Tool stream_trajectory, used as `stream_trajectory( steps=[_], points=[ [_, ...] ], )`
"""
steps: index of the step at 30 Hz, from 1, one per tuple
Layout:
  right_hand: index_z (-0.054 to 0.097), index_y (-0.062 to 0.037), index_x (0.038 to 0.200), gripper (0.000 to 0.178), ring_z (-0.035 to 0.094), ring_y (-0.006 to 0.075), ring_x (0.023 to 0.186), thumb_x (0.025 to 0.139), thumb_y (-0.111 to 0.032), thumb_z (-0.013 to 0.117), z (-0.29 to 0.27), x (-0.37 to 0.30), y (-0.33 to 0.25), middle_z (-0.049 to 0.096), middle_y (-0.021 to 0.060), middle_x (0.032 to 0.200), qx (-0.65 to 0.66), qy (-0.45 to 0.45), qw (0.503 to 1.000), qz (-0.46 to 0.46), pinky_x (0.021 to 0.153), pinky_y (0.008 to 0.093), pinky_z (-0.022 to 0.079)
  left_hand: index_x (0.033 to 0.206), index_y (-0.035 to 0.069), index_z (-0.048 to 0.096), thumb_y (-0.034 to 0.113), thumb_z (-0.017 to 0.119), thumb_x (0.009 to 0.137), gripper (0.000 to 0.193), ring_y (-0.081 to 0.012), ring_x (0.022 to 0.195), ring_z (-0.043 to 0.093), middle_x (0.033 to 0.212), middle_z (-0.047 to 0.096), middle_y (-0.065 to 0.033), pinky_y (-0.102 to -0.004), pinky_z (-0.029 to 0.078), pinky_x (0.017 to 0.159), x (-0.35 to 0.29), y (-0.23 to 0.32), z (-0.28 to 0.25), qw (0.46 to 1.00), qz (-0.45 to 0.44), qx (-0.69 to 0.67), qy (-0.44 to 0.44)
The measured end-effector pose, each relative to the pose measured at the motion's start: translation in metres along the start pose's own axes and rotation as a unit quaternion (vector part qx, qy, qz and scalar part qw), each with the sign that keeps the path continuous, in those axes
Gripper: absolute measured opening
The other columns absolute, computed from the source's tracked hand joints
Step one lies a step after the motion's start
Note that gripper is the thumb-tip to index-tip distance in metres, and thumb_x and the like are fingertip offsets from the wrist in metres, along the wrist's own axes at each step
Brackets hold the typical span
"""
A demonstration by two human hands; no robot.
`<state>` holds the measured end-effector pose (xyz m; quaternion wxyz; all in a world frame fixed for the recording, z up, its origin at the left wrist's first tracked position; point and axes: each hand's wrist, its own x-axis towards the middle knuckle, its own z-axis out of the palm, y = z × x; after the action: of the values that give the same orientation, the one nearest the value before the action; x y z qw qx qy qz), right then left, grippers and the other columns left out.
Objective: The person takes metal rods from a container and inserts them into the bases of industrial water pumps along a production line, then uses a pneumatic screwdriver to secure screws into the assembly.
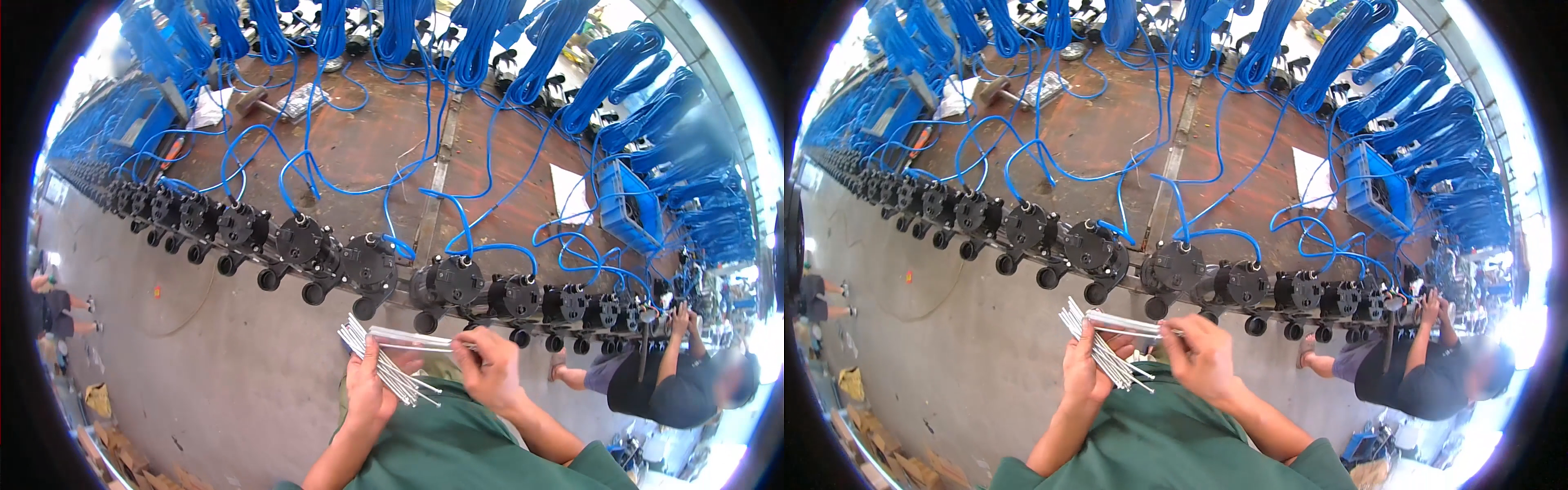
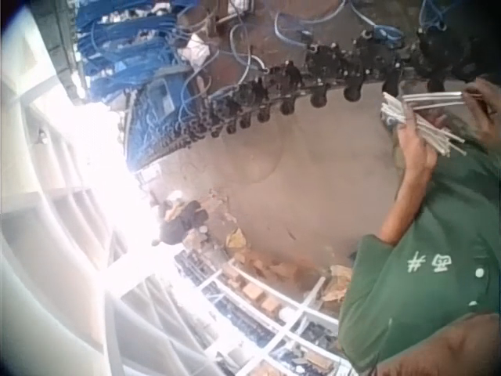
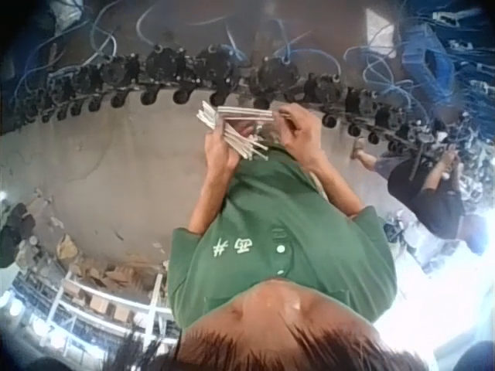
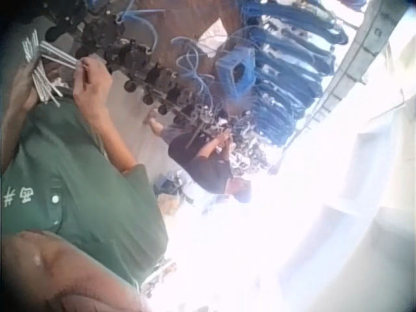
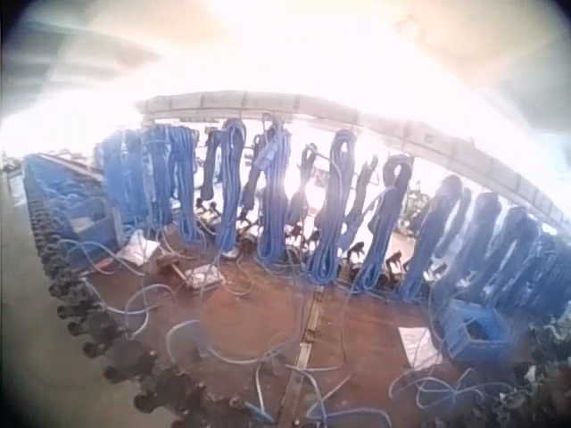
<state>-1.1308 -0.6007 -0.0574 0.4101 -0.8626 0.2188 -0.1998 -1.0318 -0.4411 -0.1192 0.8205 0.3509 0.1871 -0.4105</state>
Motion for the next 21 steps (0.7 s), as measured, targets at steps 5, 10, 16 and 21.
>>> stream_trajectory(
  steps=[5,10,16,21],
  points=[
    [0.069,-0.0006,0.087,0.007,0.057,0.0213,0.051,0.090,-0.006,0.072,-0.024,0.024,-0.015,0.063,0.0107,0.071,-0.128,0.021,0.990,0.055,0.049,0.0329,0.043,0.108,0.009,0.059,0.030,0.052,0.107,0.022,-0.0187,0.060,0.062,0.087,0.070,-0.0125,-0.0310,0.046,0.049,0.024,0.030,-0.037,0.998,-0.039,0.055,0.010],
    [0.064,-0.0016,0.079,0.011,0.061,0.0326,0.061,0.087,-0.007,0.069,-0.009,0.043,-0.013,0.061,0.0124,0.069,-0.242,0.001,0.970,0.035,0.054,0.0424,0.046,0.107,0.009,0.058,0.028,0.052,0.106,0.020,-0.0153,0.053,0.053,0.079,0.065,-0.0089,-0.0286,0.038,0.046,0.037,0.062,-0.048,0.995,-0.085,0.044,-0.004],
    [0.060,-0.0018,0.078,0.013,0.062,0.0331,0.065,0.085,-0.007,0.070,0.006,0.062,-0.014,0.058,0.0125,0.069,-0.322,-0.037,0.946,-0.016,0.056,0.0433,0.047,0.107,0.010,0.057,0.029,0.053,0.106,0.019,-0.0157,0.053,0.054,0.079,0.063,-0.0088,-0.0284,0.039,0.046,0.043,0.079,-0.053,0.992,-0.120,0.037,-0.008],
    [0.059,-0.0023,0.082,0.011,0.063,0.0365,0.070,0.087,-0.008,0.068,0.023,0.070,0.012,0.062,0.0147,0.074,-0.316,-0.138,0.938,-0.042,0.061,0.0460,0.050,0.105,0.011,0.057,0.029,0.053,0.106,0.018,-0.0156,0.053,0.054,0.078,0.063,-0.0087,-0.0277,0.038,0.046,0.044,0.078,-0.047,0.989,-0.133,0.053,-0.037]
  ],
)
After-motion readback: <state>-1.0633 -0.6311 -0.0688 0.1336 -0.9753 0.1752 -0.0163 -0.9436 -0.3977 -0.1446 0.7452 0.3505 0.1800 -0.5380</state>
